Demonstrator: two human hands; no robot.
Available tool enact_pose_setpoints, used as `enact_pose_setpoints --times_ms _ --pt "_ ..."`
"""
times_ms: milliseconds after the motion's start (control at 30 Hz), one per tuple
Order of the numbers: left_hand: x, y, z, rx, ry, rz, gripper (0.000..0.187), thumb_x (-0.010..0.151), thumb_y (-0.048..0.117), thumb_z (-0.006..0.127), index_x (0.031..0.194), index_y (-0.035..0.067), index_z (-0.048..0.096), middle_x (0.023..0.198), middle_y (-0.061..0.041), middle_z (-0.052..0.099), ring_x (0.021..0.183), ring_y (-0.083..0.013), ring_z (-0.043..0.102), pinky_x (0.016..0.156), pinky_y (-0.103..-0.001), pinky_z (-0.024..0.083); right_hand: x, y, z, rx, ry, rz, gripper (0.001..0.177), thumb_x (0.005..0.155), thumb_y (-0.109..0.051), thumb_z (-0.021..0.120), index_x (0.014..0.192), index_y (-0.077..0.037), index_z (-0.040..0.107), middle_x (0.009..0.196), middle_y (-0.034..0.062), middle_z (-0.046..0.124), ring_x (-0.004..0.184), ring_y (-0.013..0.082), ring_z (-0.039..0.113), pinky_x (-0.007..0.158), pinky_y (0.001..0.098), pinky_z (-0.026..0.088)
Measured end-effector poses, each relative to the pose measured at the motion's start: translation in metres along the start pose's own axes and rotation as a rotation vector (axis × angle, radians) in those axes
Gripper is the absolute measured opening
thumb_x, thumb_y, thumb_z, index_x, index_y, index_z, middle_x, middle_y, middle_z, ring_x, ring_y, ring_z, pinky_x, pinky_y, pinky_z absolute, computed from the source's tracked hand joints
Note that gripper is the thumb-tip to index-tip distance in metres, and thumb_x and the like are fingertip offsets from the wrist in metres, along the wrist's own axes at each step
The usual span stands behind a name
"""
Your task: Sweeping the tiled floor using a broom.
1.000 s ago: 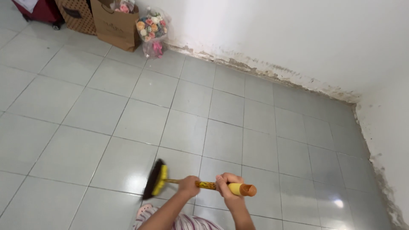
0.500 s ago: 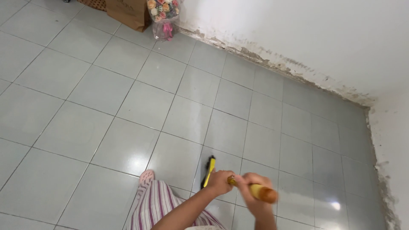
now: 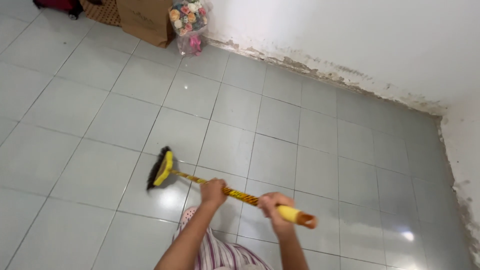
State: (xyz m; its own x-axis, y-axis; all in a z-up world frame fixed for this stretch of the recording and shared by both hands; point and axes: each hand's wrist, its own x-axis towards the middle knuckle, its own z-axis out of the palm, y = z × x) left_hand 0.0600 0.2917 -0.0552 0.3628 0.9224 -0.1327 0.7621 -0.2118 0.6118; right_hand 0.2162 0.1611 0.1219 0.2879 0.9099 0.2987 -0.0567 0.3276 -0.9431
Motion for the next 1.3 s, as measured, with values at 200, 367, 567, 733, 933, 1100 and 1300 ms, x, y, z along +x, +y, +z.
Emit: enact_pose_setpoints --times_ms 200,367,567,733,933,1100,1300 --pt "0.009 -0.018 0.001 0.177 -0.294 -0.041 0.011 0.079 0.02 0.074 0.088 0.025 0.079 0.102 -0.004 0.071 0.105 -0.0249 0.066 0.104 -0.064 0.036 0.007 0.01 0.026 -0.123 -0.073 0.102 0.037 0.095 0.005 0.061 0.063 -0.005 0.046 0.059 0.0042 0.053 0.057 0.0152 0.05 0.06 0.0317 0.05" --pt "0.001 0.019 0.052 -0.1 -0.487 0.138 0.014 0.083 0.021 0.063 0.085 0.023 0.077 0.096 -0.004 0.076 0.1 -0.0298 0.07 0.101 -0.058 0.044 0.019 -0.04 0.033 -0.453 -0.162 0.19 0.041 0.088 0.003 0.069 0.059 -0.003 0.042 0.051 0.0029 0.041 0.047 0.0126 0.036 0.047 0.0312 0.031" --pt "0.007 0.078 0.06 -0.166 -0.678 0.202 0.013 0.08 0.029 0.073 0.092 0.023 0.076 0.102 -0.001 0.074 0.107 -0.0287 0.066 0.114 -0.067 0.025 0.029 -0.053 0.038 -0.627 -0.081 0.282 0.035 0.081 0.003 0.071 0.057 -0.002 0.047 0.047 0.0031 0.047 0.044 0.0125 0.04 0.044 0.032 0.033" --pt "0.013 0.084 0.059 -0.238 -0.63 0.28 0.017 0.085 0.036 0.072 0.09 0.02 0.073 0.1 -0.001 0.073 0.105 -0.0268 0.065 0.112 -0.067 0.023 0.043 -0.057 0.065 -0.566 -0.096 0.137 0.032 0.083 0.006 0.072 0.065 -0.002 0.046 0.052 0.0035 0.048 0.047 0.0123 0.042 0.048 0.0312 0.036" --pt "0.006 0.102 0.007 -0.259 -0.403 0.448 0.033 0.094 0.042 0.067 0.076 0.014 0.069 0.084 -0.008 0.071 0.081 -0.03 0.066 0.095 -0.054 0.043 0.042 -0.088 0.032 -0.534 -0.027 -0.132 0.025 0.082 0.01 0.07 0.071 -0.008 0.057 0.057 0.0038 0.057 0.048 0.014 0.053 0.049 0.0287 0.042" --pt "-0.002 0.093 -0.036 -0.295 -0.331 0.451 0.042 0.097 0.041 0.066 0.069 0.009 0.064 0.076 -0.011 0.066 0.072 -0.0298 0.064 0.076 -0.047 0.05 0.049 -0.109 0.01 -0.168 0.018 -0.208 0.029 0.089 -0.001 0.073 0.073 -0.012 0.05 0.052 -0.0009 0.049 0.045 0.0093 0.05 0.046 0.0279 0.044" --pt "0.011 0.03 -0.043 -0.083 -0.296 0.136 0.033 0.09 0.038 0.07 0.074 0.009 0.072 0.086 -0.013 0.07 0.093 -0.0306 0.065 0.089 -0.049 0.048 0.04 -0.031 0.022 0.271 0.006 -0.266 0.048 0.096 -0.044 0.07 0.072 -0.011 0.045 0.058 0.0005 0.04 0.052 0.0144 0.04 0.05 0.0331 0.032"
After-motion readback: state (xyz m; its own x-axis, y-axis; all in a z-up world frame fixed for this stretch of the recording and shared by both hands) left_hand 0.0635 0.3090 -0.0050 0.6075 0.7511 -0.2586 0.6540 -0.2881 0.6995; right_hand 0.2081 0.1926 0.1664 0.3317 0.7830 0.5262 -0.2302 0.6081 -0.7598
